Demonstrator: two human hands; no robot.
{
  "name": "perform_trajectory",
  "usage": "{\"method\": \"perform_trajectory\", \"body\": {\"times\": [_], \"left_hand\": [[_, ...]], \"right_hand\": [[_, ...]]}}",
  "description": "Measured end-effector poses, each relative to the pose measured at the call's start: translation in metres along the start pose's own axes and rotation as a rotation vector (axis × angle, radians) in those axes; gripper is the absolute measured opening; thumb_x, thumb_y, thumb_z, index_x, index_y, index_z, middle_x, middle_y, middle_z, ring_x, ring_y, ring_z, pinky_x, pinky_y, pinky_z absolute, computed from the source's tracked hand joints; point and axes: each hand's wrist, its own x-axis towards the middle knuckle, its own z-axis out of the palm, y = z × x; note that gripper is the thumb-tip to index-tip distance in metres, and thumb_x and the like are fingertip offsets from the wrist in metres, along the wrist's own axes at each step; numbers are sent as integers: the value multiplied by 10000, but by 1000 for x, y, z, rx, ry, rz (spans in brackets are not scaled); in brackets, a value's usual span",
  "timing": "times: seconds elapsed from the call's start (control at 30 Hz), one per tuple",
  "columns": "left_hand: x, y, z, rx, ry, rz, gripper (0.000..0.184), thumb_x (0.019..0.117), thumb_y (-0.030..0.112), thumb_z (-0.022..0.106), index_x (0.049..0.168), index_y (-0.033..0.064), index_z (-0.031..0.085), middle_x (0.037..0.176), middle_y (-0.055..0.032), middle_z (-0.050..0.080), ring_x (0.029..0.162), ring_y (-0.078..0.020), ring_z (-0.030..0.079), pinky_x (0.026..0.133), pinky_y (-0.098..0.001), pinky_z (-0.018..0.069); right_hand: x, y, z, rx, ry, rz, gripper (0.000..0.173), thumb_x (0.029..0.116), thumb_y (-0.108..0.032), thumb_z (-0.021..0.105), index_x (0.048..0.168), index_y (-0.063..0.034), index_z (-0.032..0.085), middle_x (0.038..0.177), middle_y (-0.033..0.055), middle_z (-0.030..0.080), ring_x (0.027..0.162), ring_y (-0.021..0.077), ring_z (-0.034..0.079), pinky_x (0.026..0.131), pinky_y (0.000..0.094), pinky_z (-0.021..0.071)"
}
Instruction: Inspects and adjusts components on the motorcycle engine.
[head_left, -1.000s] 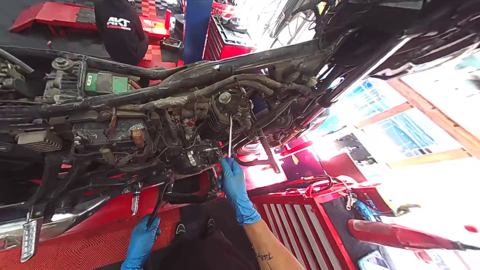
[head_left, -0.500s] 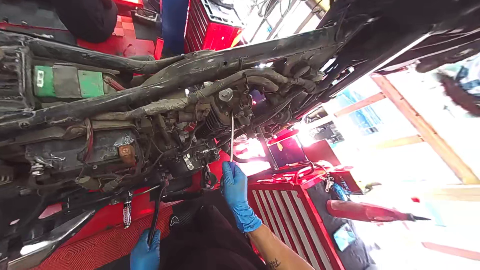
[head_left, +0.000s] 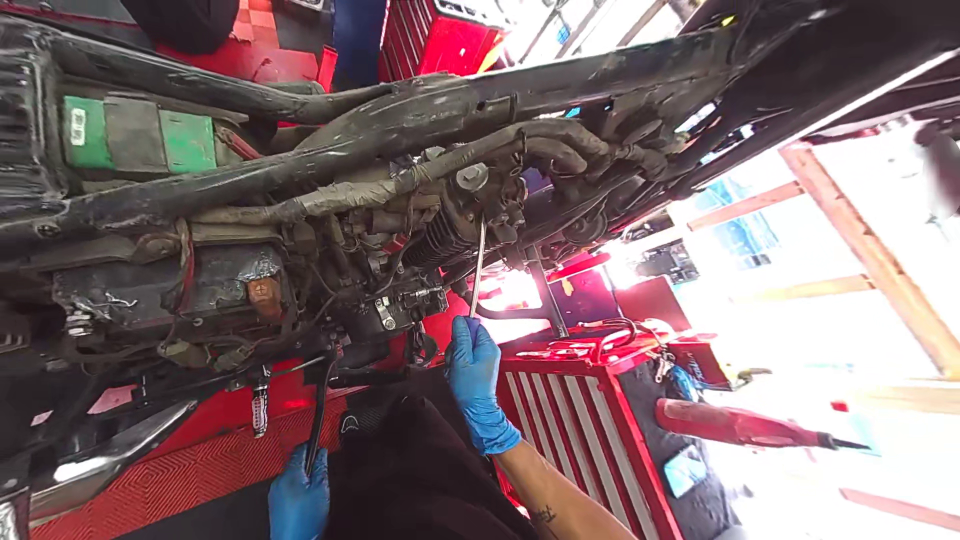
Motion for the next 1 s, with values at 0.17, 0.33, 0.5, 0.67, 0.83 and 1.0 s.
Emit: {"method": "perform_trajectory", "body": {"times": [0.17,0.33,0.5,0.67,0.83,1.0], "left_hand": [[-4,0,2,-16,4,7,273,1006,199,594,1076,-43,698,765,-200,666,720,-357,655,684,-588,513],[-6,1,1,-43,-6,10,270,1005,193,600,1074,-52,694,753,-200,657,710,-362,646,674,-588,513],[-5,2,1,-28,-22,3,274,1012,201,594,1095,-38,699,770,-202,669,724,-365,657,684,-594,514],[-5,-1,3,-20,2,34,270,1008,209,590,1058,-35,696,717,-178,644,670,-345,635,636,-575,503],[-9,-2,1,-10,-20,34,279,1012,217,584,1064,-36,687,734,-183,645,683,-352,636,648,-584,504],[-5,-4,3,-17,-20,48,273,1014,197,595,1060,-55,691,765,-203,654,707,-358,641,678,-587,512]], "right_hand": [[-3,3,0,-4,3,-14,299,1074,-311,512,902,-94,624,560,-27,507,437,115,504,429,321,474],[-4,6,-2,-33,4,-28,309,1074,-321,505,917,-90,635,568,-21,506,446,125,508,438,337,480],[-3,6,-4,-23,10,-33,310,1076,-312,505,913,-86,639,561,-25,513,440,119,507,433,328,481],[-4,6,-4,-53,10,-33,317,1077,-319,496,910,-87,633,566,-27,508,447,120,506,441,332,476],[-7,9,-6,-86,3,-52,326,1076,-319,487,939,-70,647,590,-14,528,467,128,526,460,348,498],[-2,7,-6,-119,-8,-68,346,1071,-345,503,983,-50,661,638,13,558,523,147,555,527,376,516]]}}
